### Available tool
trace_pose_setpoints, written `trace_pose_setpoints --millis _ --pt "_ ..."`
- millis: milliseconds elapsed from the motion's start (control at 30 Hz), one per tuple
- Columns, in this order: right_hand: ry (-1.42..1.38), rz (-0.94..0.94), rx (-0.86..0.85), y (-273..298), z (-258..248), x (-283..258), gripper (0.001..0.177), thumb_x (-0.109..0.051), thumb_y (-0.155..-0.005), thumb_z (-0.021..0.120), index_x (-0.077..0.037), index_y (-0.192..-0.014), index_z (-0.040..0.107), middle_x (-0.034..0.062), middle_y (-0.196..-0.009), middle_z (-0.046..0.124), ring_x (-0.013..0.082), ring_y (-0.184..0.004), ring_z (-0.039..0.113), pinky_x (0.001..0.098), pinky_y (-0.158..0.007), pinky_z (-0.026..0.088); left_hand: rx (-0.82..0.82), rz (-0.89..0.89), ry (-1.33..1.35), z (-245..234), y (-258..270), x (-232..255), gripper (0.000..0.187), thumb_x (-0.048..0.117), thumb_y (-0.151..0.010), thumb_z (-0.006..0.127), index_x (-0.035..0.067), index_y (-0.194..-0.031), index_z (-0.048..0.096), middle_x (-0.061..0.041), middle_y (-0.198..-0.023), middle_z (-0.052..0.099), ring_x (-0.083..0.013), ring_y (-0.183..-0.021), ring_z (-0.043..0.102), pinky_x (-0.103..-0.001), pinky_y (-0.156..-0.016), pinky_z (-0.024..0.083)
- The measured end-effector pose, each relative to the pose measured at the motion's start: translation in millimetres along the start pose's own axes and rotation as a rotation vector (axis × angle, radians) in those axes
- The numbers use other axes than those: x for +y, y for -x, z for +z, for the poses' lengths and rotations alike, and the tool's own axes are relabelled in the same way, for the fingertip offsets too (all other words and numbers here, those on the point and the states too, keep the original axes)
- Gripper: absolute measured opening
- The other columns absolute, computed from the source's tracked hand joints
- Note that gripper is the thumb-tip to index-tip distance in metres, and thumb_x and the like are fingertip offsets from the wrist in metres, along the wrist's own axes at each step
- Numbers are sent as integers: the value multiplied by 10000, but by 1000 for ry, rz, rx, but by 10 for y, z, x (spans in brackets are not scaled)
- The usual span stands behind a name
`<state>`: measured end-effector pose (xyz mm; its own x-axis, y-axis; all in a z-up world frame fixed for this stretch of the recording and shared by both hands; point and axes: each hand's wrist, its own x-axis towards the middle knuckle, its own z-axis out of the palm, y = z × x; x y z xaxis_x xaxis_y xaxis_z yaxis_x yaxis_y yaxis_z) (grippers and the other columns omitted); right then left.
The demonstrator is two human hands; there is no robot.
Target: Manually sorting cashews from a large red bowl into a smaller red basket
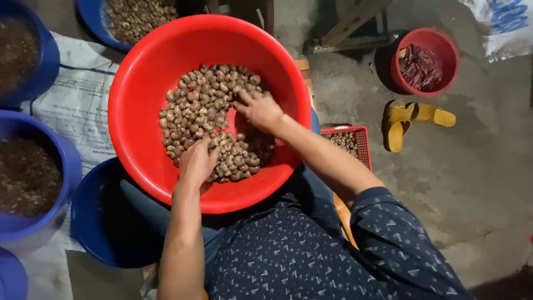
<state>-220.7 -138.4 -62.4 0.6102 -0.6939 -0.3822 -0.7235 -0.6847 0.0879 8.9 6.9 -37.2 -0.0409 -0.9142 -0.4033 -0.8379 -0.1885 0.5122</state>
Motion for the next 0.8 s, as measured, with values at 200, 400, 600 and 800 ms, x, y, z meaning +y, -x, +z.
trace_pose_setpoints --millis 200,400,600,800 --pt "-88 103 55 392 -94 289 444 -255 -1011 507 -254 -1454 494 109 -1464 382 358 -1204 552 489 -818 566 -18 -13 -66 -29 6 32 352 314 -980 614 63 -1219 669 -178 -1126 708 -456 -1083 682 -616 -922 527" --pt "-132 2 227 987 -368 311 479 -334 -948 611 -202 -1404 548 80 -1300 614 296 -1064 630 406 -820 531 -4 3 -42 -83 34 85 327 309 -986 623 61 -1192 677 -191 -1081 704 -465 -1056 684 -614 -903 529" --pt "-332 -75 463 1128 -452 346 438 -288 -928 668 -127 -1331 607 61 -1086 663 271 -962 651 379 -801 536 72 45 23 -228 102 211 226 228 -982 639 87 -1152 691 -178 -1069 714 -453 -1020 694 -605 -857 553" --pt "-465 -25 568 1187 -460 360 504 -248 -743 824 -157 -1193 618 38 -1065 643 252 -1016 650 392 -905 545 143 63 81 -360 136 325 222 209 -1004 641 50 -1150 698 -169 -1076 729 -419 -1021 710 -562 -830 582"
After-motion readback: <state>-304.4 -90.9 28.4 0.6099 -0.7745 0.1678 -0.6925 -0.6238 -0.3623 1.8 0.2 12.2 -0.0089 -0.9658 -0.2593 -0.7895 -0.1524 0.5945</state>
